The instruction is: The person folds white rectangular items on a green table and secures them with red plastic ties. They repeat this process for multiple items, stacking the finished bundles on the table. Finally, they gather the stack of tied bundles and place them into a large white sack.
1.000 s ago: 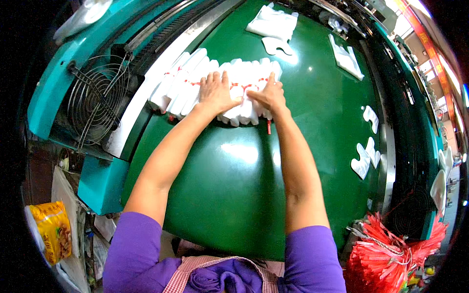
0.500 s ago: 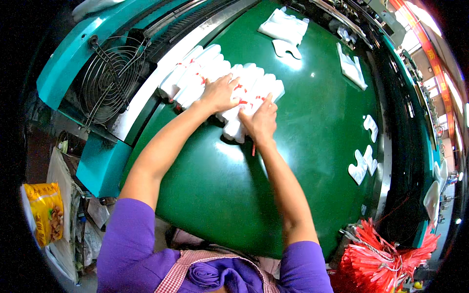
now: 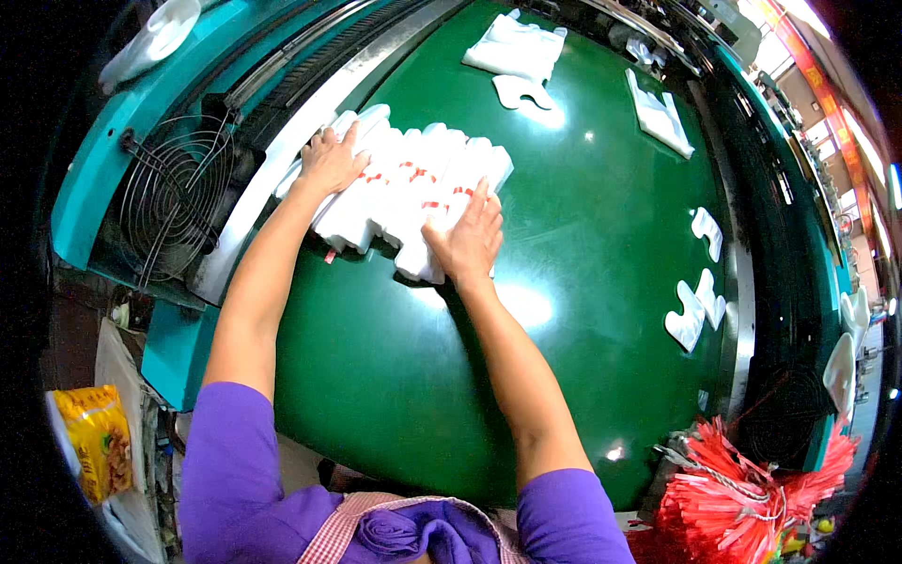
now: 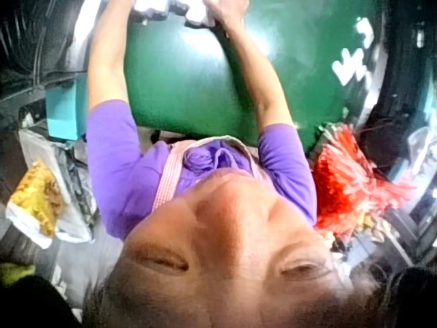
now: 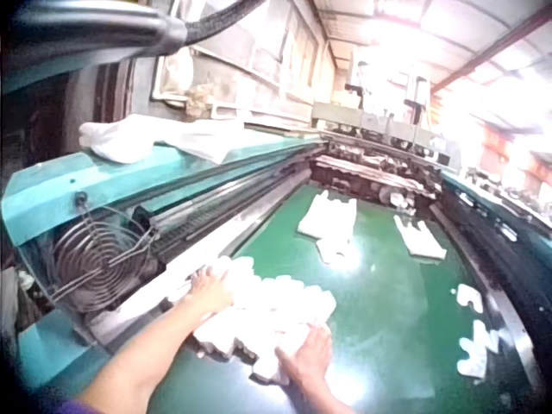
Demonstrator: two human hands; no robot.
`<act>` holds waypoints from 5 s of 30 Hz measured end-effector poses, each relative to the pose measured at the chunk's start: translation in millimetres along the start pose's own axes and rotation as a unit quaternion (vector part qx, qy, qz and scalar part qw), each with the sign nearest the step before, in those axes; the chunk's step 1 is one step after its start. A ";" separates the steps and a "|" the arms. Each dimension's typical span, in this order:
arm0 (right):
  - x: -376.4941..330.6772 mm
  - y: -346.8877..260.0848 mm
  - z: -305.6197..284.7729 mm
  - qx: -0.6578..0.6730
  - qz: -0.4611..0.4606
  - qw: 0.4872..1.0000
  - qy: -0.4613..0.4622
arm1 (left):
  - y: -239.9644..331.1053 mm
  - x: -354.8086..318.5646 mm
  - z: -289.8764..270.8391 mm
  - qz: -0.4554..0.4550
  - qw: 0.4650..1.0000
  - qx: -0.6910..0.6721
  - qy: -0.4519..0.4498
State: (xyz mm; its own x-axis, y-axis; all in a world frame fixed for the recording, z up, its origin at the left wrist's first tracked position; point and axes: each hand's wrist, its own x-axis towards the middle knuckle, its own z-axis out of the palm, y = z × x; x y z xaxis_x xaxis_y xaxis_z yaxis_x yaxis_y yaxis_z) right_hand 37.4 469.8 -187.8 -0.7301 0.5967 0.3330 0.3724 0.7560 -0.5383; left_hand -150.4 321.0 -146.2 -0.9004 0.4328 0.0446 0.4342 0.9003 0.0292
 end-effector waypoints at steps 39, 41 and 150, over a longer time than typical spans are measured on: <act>-44.8 33.1 -126.1 0.042 -0.048 0.992 -0.104 | 37.8 -176.5 -50.9 0.027 0.987 -0.153 -0.042; -19.1 35.0 -124.6 0.044 -0.074 0.988 -0.132 | 42.0 -171.2 -51.0 0.024 0.986 -0.162 -0.025; -135.1 -55.6 -264.0 0.082 0.130 0.940 -0.304 | 42.6 -331.5 -148.0 -0.181 0.908 -0.325 -0.190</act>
State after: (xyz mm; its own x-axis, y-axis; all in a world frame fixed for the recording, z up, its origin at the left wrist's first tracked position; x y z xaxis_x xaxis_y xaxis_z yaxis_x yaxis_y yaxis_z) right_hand 266.6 418.1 1.5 -0.8374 0.4542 -0.3041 0.5273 0.5244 -0.6686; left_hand 170.7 209.1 -12.0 -0.8783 0.2091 -0.4300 -0.0798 0.8226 0.5630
